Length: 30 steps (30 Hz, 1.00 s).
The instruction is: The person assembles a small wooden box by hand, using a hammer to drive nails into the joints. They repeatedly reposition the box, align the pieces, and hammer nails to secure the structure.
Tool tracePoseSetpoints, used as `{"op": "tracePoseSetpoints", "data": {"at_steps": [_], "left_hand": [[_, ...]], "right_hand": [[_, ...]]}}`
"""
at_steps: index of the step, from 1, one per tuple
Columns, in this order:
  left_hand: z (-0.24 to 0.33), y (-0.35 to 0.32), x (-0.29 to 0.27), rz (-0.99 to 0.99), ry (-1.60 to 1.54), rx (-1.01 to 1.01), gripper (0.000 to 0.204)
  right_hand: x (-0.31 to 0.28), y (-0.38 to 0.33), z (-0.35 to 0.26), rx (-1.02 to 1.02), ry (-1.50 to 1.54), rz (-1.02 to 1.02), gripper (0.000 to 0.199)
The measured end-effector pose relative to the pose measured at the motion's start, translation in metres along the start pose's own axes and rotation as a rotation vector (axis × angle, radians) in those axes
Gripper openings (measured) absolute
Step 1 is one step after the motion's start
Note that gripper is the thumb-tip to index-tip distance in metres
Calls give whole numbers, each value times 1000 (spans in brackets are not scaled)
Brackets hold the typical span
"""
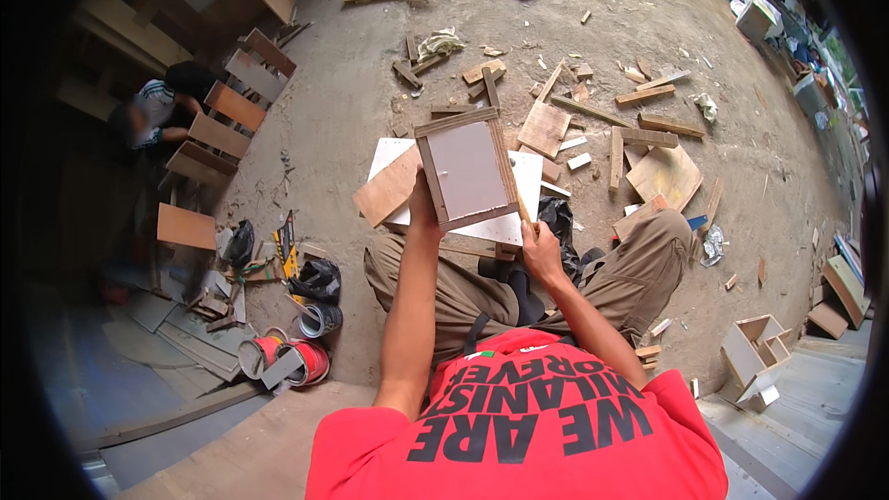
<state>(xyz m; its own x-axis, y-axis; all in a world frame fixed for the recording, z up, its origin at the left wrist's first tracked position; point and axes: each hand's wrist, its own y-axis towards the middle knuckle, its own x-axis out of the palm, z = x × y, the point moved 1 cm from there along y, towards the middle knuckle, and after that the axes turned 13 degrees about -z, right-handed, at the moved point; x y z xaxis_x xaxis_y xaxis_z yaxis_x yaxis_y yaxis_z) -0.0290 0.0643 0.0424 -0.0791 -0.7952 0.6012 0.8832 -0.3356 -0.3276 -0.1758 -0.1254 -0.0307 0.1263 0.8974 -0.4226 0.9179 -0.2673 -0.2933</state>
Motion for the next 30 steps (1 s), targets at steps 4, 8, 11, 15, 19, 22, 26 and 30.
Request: {"op": "tracePoseSetpoints", "data": {"at_steps": [4,8,11,15,19,22,26,30], "left_hand": [[-57,13,-40,42,-20,-104,57],[-100,23,-64,161,4,-290,59],[-101,27,-36,201,242,-386,63],[-86,30,-55,49,866,-270,66],[-71,12,-41,99,1036,240,66],[-66,-3,-29,-196,746,240,77],[-68,-7,-29,-210,658,239,90],[-68,-8,-29,-227,664,213,95]], "right_hand": [[-19,-1,20,50,150,48,46],[-47,-32,-7,144,316,20,45],[-65,-45,4,117,354,66,41],[-53,-68,-6,8,297,52,36],[-54,-86,-53,-35,95,-50,37],[-52,-85,-86,-83,-2,-189,32],[-48,-80,-103,-170,-67,-281,30],[-44,-73,-108,-188,-125,-324,29]]}}
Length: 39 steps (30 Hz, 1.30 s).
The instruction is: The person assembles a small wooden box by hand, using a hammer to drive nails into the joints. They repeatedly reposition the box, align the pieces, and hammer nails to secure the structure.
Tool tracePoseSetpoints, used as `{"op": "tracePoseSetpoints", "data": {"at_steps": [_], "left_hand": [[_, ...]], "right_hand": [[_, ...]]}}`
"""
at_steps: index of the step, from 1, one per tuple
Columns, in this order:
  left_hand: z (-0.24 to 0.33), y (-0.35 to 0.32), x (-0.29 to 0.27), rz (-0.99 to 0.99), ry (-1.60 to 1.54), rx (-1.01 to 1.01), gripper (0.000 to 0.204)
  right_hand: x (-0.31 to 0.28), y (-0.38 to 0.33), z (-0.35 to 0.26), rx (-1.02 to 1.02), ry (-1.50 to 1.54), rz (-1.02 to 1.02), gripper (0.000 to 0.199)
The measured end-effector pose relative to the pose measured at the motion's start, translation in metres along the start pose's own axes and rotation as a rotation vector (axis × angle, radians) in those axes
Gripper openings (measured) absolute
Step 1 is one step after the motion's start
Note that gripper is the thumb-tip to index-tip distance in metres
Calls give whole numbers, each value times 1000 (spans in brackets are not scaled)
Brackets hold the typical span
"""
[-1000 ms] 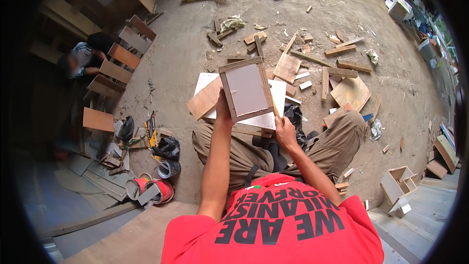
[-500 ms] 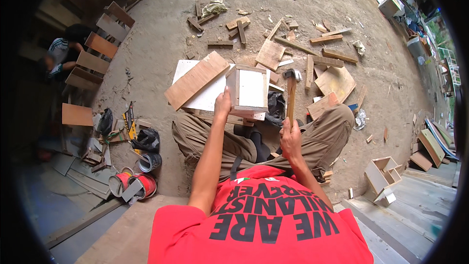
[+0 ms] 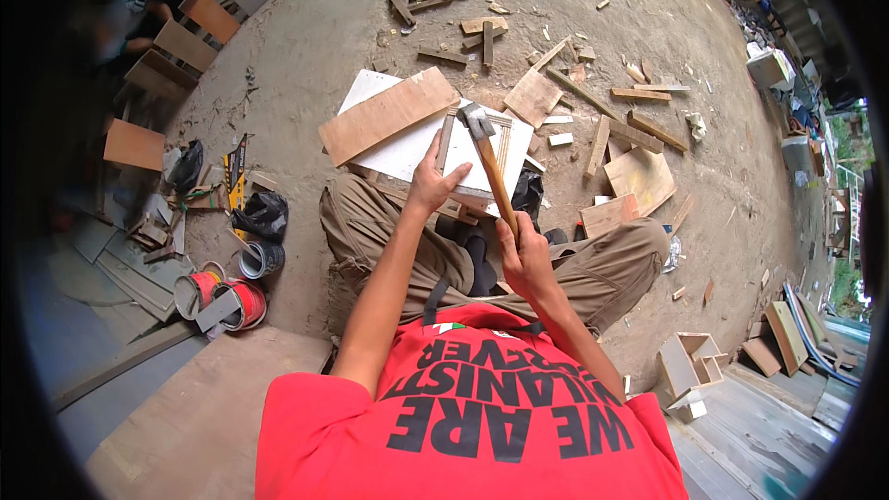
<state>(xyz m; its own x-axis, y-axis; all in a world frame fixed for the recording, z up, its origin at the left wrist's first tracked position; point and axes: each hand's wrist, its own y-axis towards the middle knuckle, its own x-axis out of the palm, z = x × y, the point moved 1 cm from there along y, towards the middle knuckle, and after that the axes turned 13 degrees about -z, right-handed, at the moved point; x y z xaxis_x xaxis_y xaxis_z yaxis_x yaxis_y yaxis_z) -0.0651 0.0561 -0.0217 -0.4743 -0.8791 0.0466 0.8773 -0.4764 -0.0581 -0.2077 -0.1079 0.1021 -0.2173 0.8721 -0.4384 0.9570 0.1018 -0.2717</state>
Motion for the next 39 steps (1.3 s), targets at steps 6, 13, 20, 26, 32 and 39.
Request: {"op": "tracePoseSetpoints", "data": {"at_steps": [6,13,20,26,32,39], "left_hand": [[-18,3,-11,-56,40,27,127],[-7,1,-5,-53,12,-10,125],[-12,3,-7,-41,-8,37,122],[5,0,-5,-61,33,-46,118],[3,-1,-6,-45,59,-58,114],[8,-4,-1,-48,-68,-19,112]], "right_hand": [[-4,6,23,113,-35,-48,31],[-9,5,32,124,-76,-125,32],[-8,4,18,66,-73,-76,29],[-9,2,15,94,-96,-80,27],[-10,2,7,93,-127,-92,27],[-14,7,28,151,-64,-42,35]]}}
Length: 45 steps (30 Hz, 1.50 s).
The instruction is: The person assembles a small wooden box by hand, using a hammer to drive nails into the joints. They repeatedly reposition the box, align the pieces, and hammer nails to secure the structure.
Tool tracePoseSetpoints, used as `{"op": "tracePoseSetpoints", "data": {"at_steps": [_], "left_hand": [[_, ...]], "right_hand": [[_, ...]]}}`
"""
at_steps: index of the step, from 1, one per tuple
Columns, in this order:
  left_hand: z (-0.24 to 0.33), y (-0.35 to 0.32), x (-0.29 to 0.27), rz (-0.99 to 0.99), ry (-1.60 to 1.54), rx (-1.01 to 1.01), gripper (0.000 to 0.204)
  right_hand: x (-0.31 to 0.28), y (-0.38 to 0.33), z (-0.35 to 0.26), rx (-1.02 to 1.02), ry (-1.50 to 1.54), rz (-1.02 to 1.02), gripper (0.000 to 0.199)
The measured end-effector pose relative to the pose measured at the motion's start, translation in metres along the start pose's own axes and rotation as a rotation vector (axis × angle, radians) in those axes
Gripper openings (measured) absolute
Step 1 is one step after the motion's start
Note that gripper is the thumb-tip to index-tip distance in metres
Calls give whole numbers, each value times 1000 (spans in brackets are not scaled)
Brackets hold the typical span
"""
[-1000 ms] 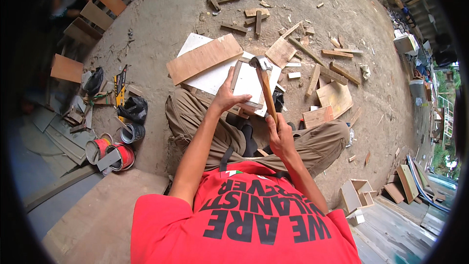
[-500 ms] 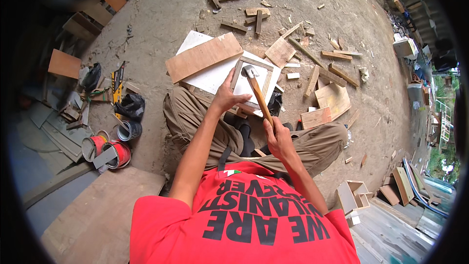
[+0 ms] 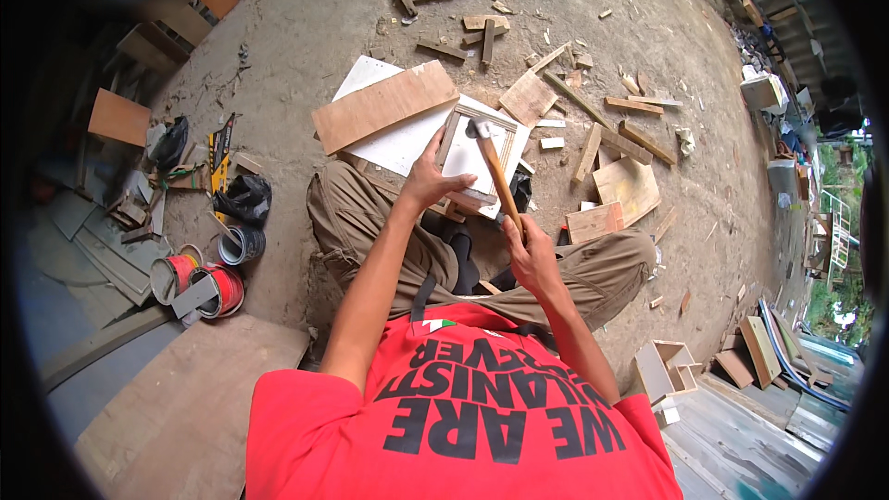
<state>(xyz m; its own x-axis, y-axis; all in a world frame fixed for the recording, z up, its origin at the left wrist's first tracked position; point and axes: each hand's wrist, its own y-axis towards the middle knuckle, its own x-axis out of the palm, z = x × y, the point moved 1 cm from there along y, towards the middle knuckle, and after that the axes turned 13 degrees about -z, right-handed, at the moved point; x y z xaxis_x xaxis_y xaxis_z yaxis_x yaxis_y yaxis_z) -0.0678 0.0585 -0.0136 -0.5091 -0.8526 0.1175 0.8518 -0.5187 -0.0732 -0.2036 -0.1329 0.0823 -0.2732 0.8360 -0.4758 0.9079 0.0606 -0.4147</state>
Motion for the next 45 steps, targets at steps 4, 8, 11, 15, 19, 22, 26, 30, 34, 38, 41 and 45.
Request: {"op": "tracePoseSetpoints", "data": {"at_steps": [4,8,11,15,19,22,26,30,34,38,41,45], "left_hand": [[-15,3,0,80,24,-11,103],[-26,-4,4,241,-62,-17,96],[-21,-18,12,236,98,-49,91],[-25,-26,23,265,137,-85,85],[-37,-27,22,283,66,-46,81],[-39,-24,23,294,72,-10,80],[-29,-23,27,298,49,-7,79],[-29,-23,29,331,65,-4,82],[-20,-23,34,424,365,-39,87],[-7,-22,37,403,390,-87,92],[5,-22,39,402,502,-90,94],[16,-20,38,390,550,-101,93]], "right_hand": [[5,8,18,51,275,136,41],[2,-8,26,-6,503,245,34],[1,-34,34,-84,414,229,34],[3,-54,30,-72,110,98,27],[1,-52,19,-23,40,14,25],[3,-51,16,-66,76,70,24],[-3,-47,22,-27,-3,49,27],[-4,-41,12,-113,53,125,29],[1,-32,15,-20,44,77,31],[6,-33,17,-10,109,50,34],[6,-32,15,-45,73,103,36],[5,-31,26,6,70,43,36]]}}
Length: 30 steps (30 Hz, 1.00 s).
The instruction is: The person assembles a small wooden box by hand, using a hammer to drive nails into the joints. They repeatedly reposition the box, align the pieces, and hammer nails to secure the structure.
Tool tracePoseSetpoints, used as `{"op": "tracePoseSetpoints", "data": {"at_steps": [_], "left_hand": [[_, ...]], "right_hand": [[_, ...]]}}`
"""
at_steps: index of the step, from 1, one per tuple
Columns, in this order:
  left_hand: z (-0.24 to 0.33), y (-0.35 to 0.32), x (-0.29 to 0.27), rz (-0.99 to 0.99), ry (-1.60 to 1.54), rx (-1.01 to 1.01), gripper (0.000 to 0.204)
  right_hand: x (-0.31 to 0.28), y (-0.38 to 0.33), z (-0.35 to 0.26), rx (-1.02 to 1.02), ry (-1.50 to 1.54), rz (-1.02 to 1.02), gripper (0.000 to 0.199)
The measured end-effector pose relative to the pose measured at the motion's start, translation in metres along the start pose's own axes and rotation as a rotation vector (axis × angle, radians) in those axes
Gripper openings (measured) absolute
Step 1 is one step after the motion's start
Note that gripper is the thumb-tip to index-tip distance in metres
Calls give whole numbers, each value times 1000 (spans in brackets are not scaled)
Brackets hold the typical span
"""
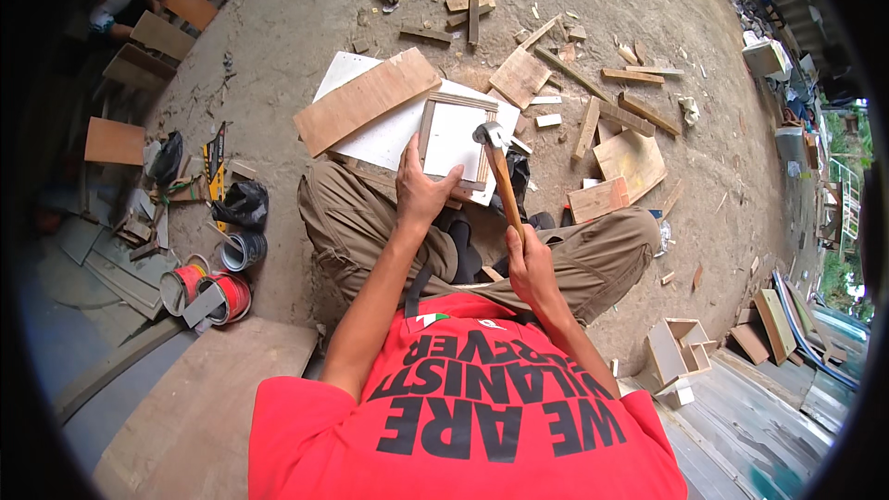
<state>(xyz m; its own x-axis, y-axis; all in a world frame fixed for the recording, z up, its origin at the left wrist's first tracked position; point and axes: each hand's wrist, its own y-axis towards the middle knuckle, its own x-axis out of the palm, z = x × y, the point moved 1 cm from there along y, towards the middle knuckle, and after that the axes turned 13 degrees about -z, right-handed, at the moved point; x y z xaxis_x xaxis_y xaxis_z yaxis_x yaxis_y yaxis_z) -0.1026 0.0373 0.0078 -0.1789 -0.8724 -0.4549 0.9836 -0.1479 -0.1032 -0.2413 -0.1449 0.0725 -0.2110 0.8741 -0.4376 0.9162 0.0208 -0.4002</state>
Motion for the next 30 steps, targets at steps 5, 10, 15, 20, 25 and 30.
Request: {"op": "tracePoseSetpoints", "data": {"at_steps": [5,10,15,20,25,30], "left_hand": [[-6,1,4,7,-12,6,92],[-8,-1,5,15,-3,8,93],[-11,1,8,30,47,55,95],[-8,0,10,63,308,106,110],[7,0,13,18,297,16,115],[4,-2,15,27,305,-2,117]], "right_hand": [[-2,-3,-7,-18,-48,36,36],[-3,-4,-5,-1,4,16,36],[-6,-6,1,44,-58,-15,39],[-22,-12,-27,-77,81,78,40],[-14,-6,-20,-77,11,93,36],[-8,-4,-6,-54,-63,60,26]]}}
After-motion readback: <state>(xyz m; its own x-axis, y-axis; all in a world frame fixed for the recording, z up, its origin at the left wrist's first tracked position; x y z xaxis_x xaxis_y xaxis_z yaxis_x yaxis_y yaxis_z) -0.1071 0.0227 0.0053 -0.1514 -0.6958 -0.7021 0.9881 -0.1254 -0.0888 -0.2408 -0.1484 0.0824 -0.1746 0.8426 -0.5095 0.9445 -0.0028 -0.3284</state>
